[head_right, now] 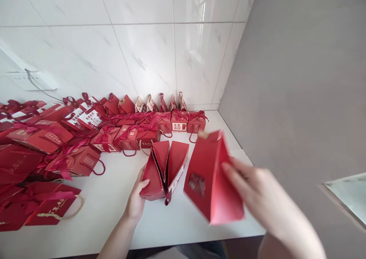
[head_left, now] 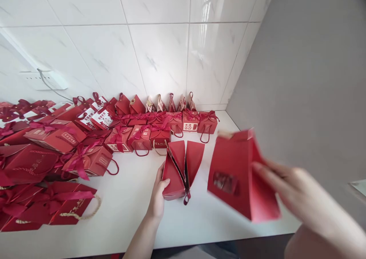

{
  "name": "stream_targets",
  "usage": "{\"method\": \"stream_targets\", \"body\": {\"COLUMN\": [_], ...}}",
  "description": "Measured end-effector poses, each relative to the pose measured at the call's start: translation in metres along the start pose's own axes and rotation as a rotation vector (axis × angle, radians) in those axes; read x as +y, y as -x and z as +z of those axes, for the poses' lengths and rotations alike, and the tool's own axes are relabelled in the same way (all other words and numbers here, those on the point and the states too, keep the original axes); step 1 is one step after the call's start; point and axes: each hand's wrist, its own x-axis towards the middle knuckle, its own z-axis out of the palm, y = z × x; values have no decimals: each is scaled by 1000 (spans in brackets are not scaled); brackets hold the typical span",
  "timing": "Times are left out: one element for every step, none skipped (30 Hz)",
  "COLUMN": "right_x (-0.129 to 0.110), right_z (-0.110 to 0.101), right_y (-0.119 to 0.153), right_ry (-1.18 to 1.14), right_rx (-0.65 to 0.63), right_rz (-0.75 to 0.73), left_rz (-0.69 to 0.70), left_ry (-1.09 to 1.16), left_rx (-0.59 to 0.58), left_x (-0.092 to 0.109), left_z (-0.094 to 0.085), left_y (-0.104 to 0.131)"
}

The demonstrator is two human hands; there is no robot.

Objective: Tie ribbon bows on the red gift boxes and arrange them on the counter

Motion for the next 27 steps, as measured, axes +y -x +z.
{"method": "stream_targets", "body": {"right_x": [-5,-10,-16,-21,-25,-27,-28,-26,-24,-21,-17,-12,-8,-3,2,6,11,15,19,22,24,26,27,27,26,25,22], "right_z": [-17,-31,-42,-49,-52,-51,-46,-38,-28,-17,-4,8,21,32,43,52,60,68,74,79,83,86,88,88,87,85,81], "right_y": [-10,-26,-46,-70,-99,-130,-161,-193,-222,-248,-270,-288,-302,-313,-321,-326,-330,-333,-335,-337,-338,-338,-338,-338,-337,-336,-334], "right_ry": [17,90,171,228,247,263,282,308,318,324,331,337,343,348,352,356,359,362,363,363,361,357,350,341,330,319,309], "right_rx": [119,270,420,494,529,537,545,512,472,445,412,381,353,330,310,292,273,254,232,207,177,142,105,69,39,20,15], "right_rz": [15,39,54,40,5,-44,-76,-93,-91,-89,-81,-67,-50,-31,-13,3,17,30,41,51,60,65,67,64,58,50,41], "left_rz": [3,8,11,11,7,-1,-10,-20,-30,-43,-61,-81,-100,-109,-106,-95,-80,-71,-77,-95,-118,-141,-158,-164,-161,-153,-142], "left_ry": [0,-2,-6,-12,-20,-30,-45,-64,-86,-113,-145,-182,-226,-276,-332,-393,-457,-519,-572,-609,-628,-625,-607,-581,-554,-531,-511], "left_rx": [-4,-10,-17,-19,-15,-7,4,11,23,46,86,141,199,247,275,280,266,239,208,179,152,127,109,104,109,124,146], "left_x": [1,2,4,5,7,9,12,14,17,19,21,23,25,27,28,28,29,28,27,26,24,23,22,22,22,24,26], "left_z": [-1,-2,-3,-4,-5,-7,-9,-12,-15,-20,-25,-31,-38,-44,-50,-55,-60,-63,-66,-68,-69,-70,-70,-71,-72,-73,-76], "left_y": [0,0,1,1,2,2,3,3,4,5,7,9,11,13,16,18,20,22,23,23,23,22,21,20,19,19,19]}}
